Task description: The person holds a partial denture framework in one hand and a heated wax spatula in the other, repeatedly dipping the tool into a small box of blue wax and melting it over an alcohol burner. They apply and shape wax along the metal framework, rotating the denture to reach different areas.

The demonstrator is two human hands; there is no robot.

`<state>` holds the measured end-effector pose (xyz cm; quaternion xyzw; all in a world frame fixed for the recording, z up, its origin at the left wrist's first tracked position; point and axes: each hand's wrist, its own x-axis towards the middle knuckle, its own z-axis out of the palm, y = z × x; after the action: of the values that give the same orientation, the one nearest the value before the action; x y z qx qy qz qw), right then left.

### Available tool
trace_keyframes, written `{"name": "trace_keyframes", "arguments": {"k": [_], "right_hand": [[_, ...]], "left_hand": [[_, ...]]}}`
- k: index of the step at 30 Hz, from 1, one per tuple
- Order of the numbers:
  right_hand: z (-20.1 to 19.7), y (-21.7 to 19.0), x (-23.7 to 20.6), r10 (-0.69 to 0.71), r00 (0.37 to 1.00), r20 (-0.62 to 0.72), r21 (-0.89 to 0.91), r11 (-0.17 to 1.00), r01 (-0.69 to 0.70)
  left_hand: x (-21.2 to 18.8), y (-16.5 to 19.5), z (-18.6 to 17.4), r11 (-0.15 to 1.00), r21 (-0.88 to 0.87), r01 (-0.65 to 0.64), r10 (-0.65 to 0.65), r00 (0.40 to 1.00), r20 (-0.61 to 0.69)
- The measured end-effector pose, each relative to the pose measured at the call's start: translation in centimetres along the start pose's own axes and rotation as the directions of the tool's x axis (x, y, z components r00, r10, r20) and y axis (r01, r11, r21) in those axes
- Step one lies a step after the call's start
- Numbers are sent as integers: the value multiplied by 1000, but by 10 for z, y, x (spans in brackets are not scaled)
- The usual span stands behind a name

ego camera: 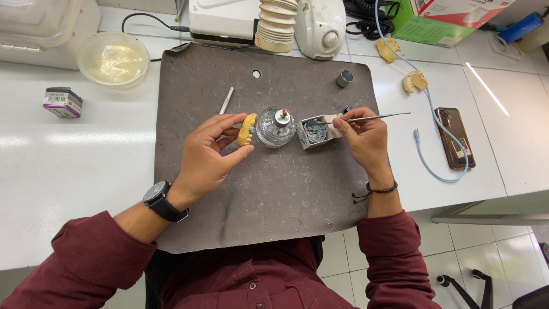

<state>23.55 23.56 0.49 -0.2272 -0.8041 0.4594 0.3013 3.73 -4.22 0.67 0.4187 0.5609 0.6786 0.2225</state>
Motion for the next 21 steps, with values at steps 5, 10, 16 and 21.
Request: {"name": "trace_keyframes", "arguments": {"k": [5,10,16,21], "right_hand": [[6,-2,0,-78,997,-7,-149,986,76],[11,-3,1,-135,990,-33,-162,978,128],[13,-6,4,-108,993,-46,-224,970,95],[15,-10,5,-80,995,-52,-238,969,66]], "left_hand": [[0,0,-1,998,62,-5,5,1000,2],[0,0,-1,999,32,-24,24,1000,1],[0,2,0,999,48,-16,16,1000,9],[0,3,0,999,34,-4,4,1000,8]]}}
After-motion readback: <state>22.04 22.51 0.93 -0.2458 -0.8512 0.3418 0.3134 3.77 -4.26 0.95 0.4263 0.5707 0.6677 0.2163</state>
